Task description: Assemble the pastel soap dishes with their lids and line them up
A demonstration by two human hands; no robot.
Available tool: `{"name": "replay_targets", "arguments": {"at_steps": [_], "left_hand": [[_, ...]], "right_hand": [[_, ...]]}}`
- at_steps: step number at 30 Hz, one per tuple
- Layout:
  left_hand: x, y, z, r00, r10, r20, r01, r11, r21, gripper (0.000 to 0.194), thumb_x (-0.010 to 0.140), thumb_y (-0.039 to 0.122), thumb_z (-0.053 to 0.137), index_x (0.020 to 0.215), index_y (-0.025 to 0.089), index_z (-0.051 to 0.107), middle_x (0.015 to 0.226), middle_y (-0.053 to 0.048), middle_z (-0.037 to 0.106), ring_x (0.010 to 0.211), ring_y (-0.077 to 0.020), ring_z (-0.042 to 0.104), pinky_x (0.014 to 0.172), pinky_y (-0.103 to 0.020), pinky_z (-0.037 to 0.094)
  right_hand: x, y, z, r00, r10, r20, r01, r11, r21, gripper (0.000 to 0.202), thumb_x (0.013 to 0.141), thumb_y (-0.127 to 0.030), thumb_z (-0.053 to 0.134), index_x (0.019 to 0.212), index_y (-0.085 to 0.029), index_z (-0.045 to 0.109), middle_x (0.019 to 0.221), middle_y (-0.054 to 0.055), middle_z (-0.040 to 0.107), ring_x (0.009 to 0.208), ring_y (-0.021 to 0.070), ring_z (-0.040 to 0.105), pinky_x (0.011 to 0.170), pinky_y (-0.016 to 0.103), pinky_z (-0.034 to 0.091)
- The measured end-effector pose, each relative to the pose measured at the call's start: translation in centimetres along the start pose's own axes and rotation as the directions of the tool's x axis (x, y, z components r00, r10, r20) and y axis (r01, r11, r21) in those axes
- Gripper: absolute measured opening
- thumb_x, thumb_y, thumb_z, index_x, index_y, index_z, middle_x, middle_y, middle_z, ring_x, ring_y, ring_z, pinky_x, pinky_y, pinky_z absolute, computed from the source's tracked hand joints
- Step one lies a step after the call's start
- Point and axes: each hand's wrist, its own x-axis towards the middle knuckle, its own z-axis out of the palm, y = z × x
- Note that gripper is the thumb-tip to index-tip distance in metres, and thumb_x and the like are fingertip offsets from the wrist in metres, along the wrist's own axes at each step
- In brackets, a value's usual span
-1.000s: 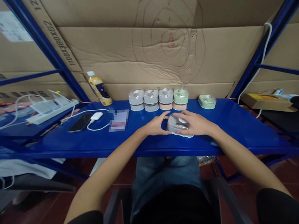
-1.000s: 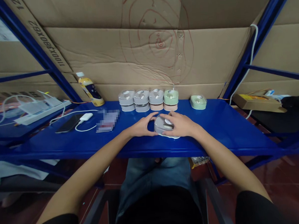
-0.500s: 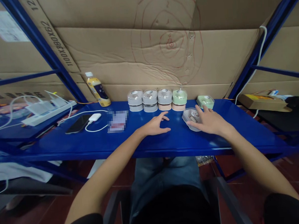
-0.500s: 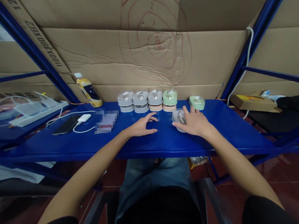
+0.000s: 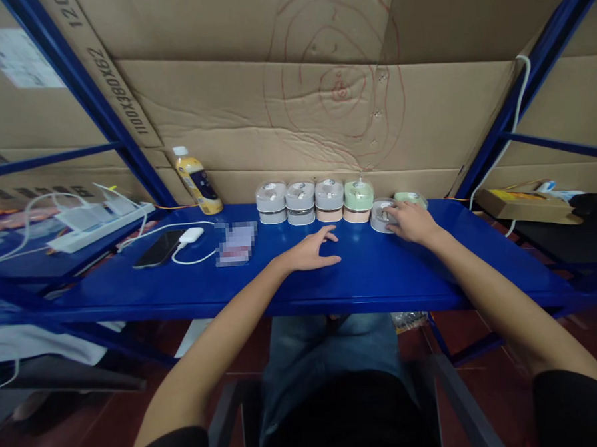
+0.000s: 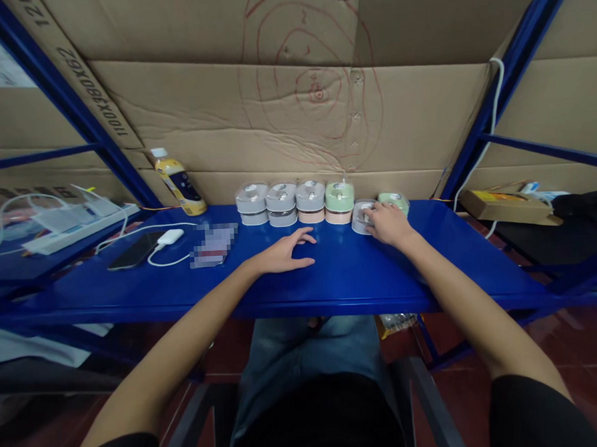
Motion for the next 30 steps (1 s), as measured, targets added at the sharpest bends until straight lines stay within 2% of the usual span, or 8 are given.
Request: {"name": "replay_targets", "arguments": {"at_steps": [5, 9, 12, 15, 17, 21, 27, 30], "left_hand": [[0.0, 0.3, -0.1, 0.999, -0.038, 0.027, 0.038, 0.999, 0.003, 0.095, 0.086, 0.05, 0.081, 0.165, 0.021, 0.037, 0.15, -0.018, 0.064, 0.141, -0.0371, 0.061, 0.12, -0.06, 0.047], [0.0, 0.2, -0.1, 0.999, -0.04, 0.025, 0.039, 0.999, 0.007, 0.096, 0.086, 0.051, 0.082, 0.165, 0.022, 0.037, 0.15, -0.018, 0.065, 0.141, -0.0367, 0.062, 0.12, -0.06, 0.047], [0.0, 0.2, -0.1, 0.999, -0.029, 0.025, 0.029, 0.999, 0.015, 0.095, 0.087, 0.051, 0.081, 0.165, 0.021, 0.037, 0.15, -0.018, 0.065, 0.14, -0.0366, 0.062, 0.121, -0.059, 0.047], [0.0, 0.2, -0.1, 0.999, -0.026, 0.029, 0.026, 1.0, 0.013, 0.094, 0.087, 0.05, 0.08, 0.164, 0.019, 0.037, 0.15, -0.019, 0.064, 0.14, -0.0372, 0.062, 0.121, -0.06, 0.046], [0.0, 0.2, -0.2, 0.999, -0.034, 0.026, 0.034, 0.999, 0.001, 0.094, 0.086, 0.05, 0.082, 0.163, 0.019, 0.038, 0.149, -0.02, 0.064, 0.14, -0.0376, 0.062, 0.121, -0.061, 0.046], [-0.1, 0.2, -0.1, 0.999, -0.035, 0.009, 0.035, 0.999, -0.013, 0.092, 0.086, 0.05, 0.083, 0.161, 0.021, 0.04, 0.147, -0.017, 0.067, 0.141, -0.0363, 0.063, 0.122, -0.06, 0.047], [0.3, -0.5, 0.0, 0.981, -0.025, -0.194, 0.002, 0.993, -0.119, 0.095, 0.08, 0.049, 0.09, 0.158, 0.02, 0.044, 0.144, -0.019, 0.067, 0.136, -0.0363, 0.065, 0.122, -0.061, 0.048], [0.7, -1.2, -0.7, 0.967, -0.048, -0.248, -0.034, 0.948, -0.316, 0.108, 0.071, 0.046, 0.098, 0.161, 0.022, 0.043, 0.154, -0.023, 0.059, 0.147, -0.0394, 0.057, 0.126, -0.063, 0.041]], "right_hand": [[2.6, 1.0, 1.1, 0.998, 0.07, 0.001, -0.069, 0.997, -0.023, 0.051, 0.1, -0.027, 0.056, 0.148, -0.014, 0.061, 0.145, 0.022, 0.066, 0.136, 0.0394, 0.058, 0.113, 0.052, 0.041], [3.2, 0.0, 0.6, 0.981, 0.169, -0.095, -0.167, 0.986, 0.03, 0.05, 0.101, -0.027, 0.047, 0.144, -0.007, 0.062, 0.143, 0.027, 0.064, 0.134, 0.0419, 0.057, 0.111, 0.053, 0.043], [3.5, -1.6, -0.5, 0.977, 0.093, -0.19, -0.065, 0.987, 0.146, 0.056, 0.104, -0.034, 0.045, 0.152, -0.007, 0.055, 0.155, 0.027, 0.056, 0.141, 0.0409, 0.053, 0.117, 0.052, 0.042], [4.7, -3.5, -1.3, 0.978, -0.01, -0.209, 0.049, 0.982, 0.181, 0.076, 0.101, -0.044, 0.058, 0.165, -0.009, 0.039, 0.174, 0.025, 0.034, 0.157, 0.0425, 0.037, 0.124, 0.055, 0.038], [6.0, -4.4, -1.4, 0.985, 0.0, -0.17, 0.028, 0.986, 0.164, 0.088, 0.096, -0.045, 0.071, 0.168, -0.012, 0.034, 0.179, 0.026, 0.024, 0.162, 0.046, 0.029, 0.124, 0.059, 0.037], [7.5, -5.0, -0.8, 0.99, 0.066, -0.123, -0.048, 0.989, 0.143, 0.084, 0.093, -0.034, 0.078, 0.166, -0.016, 0.041, 0.173, 0.027, 0.036, 0.156, 0.048, 0.041, 0.119, 0.063, 0.045], [2.8, -3.2, -1.8, 0.95, -0.048, -0.307, 0.152, 0.934, 0.324, 0.075, 0.098, -0.033, 0.07, 0.167, -0.019, 0.043, 0.168, 0.022, 0.048, 0.151, 0.0457, 0.05, 0.121, 0.066, 0.046], [-1.1, -3.1, -3.4, 0.889, -0.243, -0.389, 0.426, 0.75, 0.506, 0.08, 0.098, -0.05, 0.074, 0.168, -0.028, 0.042, 0.169, 0.015, 0.05, 0.154, 0.0405, 0.049, 0.127, 0.064, 0.041]]}}
